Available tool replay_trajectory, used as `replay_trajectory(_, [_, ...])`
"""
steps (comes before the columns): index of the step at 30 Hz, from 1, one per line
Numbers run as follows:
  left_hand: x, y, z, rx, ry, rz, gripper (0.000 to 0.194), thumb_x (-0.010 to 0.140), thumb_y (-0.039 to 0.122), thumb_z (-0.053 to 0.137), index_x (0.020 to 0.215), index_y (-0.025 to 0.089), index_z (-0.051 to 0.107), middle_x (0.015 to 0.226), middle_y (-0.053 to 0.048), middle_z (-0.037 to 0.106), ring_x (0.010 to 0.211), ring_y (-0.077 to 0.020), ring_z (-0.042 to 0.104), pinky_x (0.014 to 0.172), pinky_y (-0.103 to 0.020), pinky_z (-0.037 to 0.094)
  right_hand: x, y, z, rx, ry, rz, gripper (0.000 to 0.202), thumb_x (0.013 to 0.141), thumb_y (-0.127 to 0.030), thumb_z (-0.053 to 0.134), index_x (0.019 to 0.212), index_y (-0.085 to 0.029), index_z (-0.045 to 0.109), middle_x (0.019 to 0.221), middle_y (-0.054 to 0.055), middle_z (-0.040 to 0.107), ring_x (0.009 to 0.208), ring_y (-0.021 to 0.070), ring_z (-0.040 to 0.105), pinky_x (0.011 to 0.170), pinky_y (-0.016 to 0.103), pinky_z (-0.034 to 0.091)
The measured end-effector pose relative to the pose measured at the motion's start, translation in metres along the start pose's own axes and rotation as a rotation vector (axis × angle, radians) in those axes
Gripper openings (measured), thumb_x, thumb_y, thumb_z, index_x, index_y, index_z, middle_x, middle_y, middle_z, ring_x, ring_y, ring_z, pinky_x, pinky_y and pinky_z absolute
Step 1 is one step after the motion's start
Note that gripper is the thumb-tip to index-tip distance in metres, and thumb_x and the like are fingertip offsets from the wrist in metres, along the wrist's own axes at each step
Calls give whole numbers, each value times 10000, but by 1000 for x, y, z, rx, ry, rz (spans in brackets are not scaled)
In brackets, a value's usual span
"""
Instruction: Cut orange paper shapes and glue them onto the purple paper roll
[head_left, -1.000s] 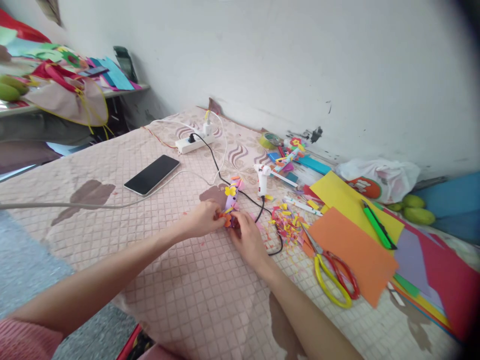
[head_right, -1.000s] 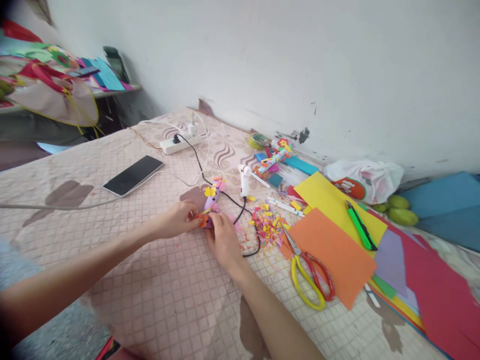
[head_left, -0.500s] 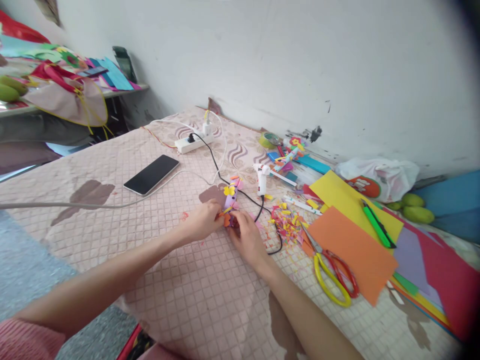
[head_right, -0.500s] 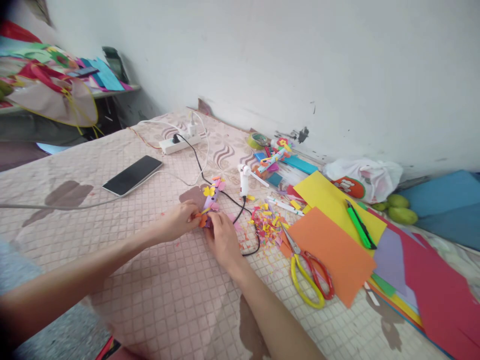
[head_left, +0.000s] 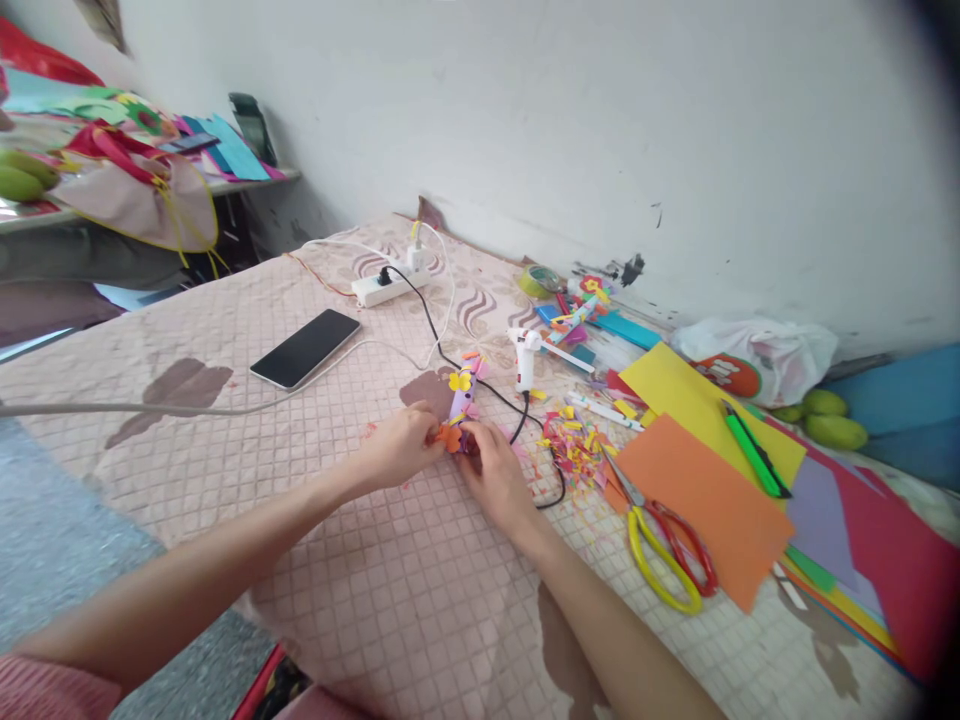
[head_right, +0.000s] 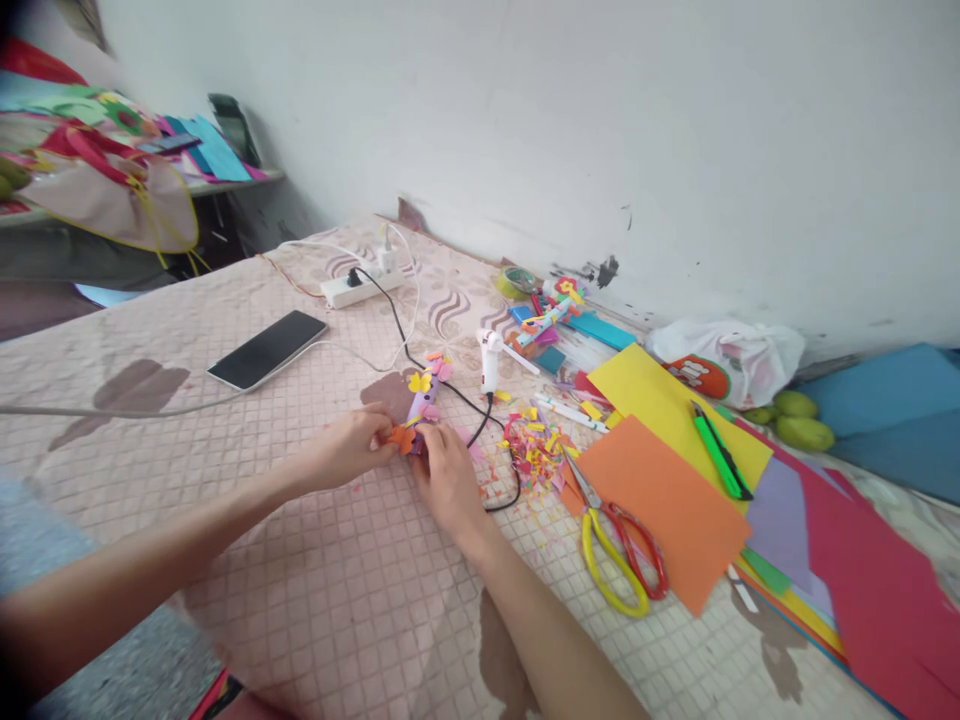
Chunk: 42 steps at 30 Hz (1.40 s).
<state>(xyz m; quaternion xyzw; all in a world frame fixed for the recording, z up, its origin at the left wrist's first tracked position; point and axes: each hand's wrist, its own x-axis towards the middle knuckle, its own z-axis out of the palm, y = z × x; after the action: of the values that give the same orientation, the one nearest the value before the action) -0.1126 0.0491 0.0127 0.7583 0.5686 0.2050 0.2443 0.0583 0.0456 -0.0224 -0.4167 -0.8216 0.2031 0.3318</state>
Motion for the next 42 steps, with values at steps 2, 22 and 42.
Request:
replay_trajectory(2, [0,0,0,-13,6,10,177,723,223,485,560,157,481,740,-42,564,637,-126,512,596,-245,386,0,0,0,-1,2,0,353,783,-101,489,1119,-206,467,1024,90,549,1007,228,507,853,412,438])
replay_trajectory(22, [-3,-32,-13,-491,19,-261,245,765,402,484,778,159,512,570,-3,568,479,-116,528,368,-180,368,-1,-1,-1,7,37,16,476,725,-56,518,1161,-212,410,994,72,526,940,217,530,822,404,470])
replay_trajectory(42, [39,-36,-6,-476,151,-180,214,709,354,532,643,151,531,498,28,511,406,-67,440,384,-166,309,-114,-19,-47,-15,150,189,132,874,-220,409,846,-220,538,713,14,597,641,166,563,589,269,425])
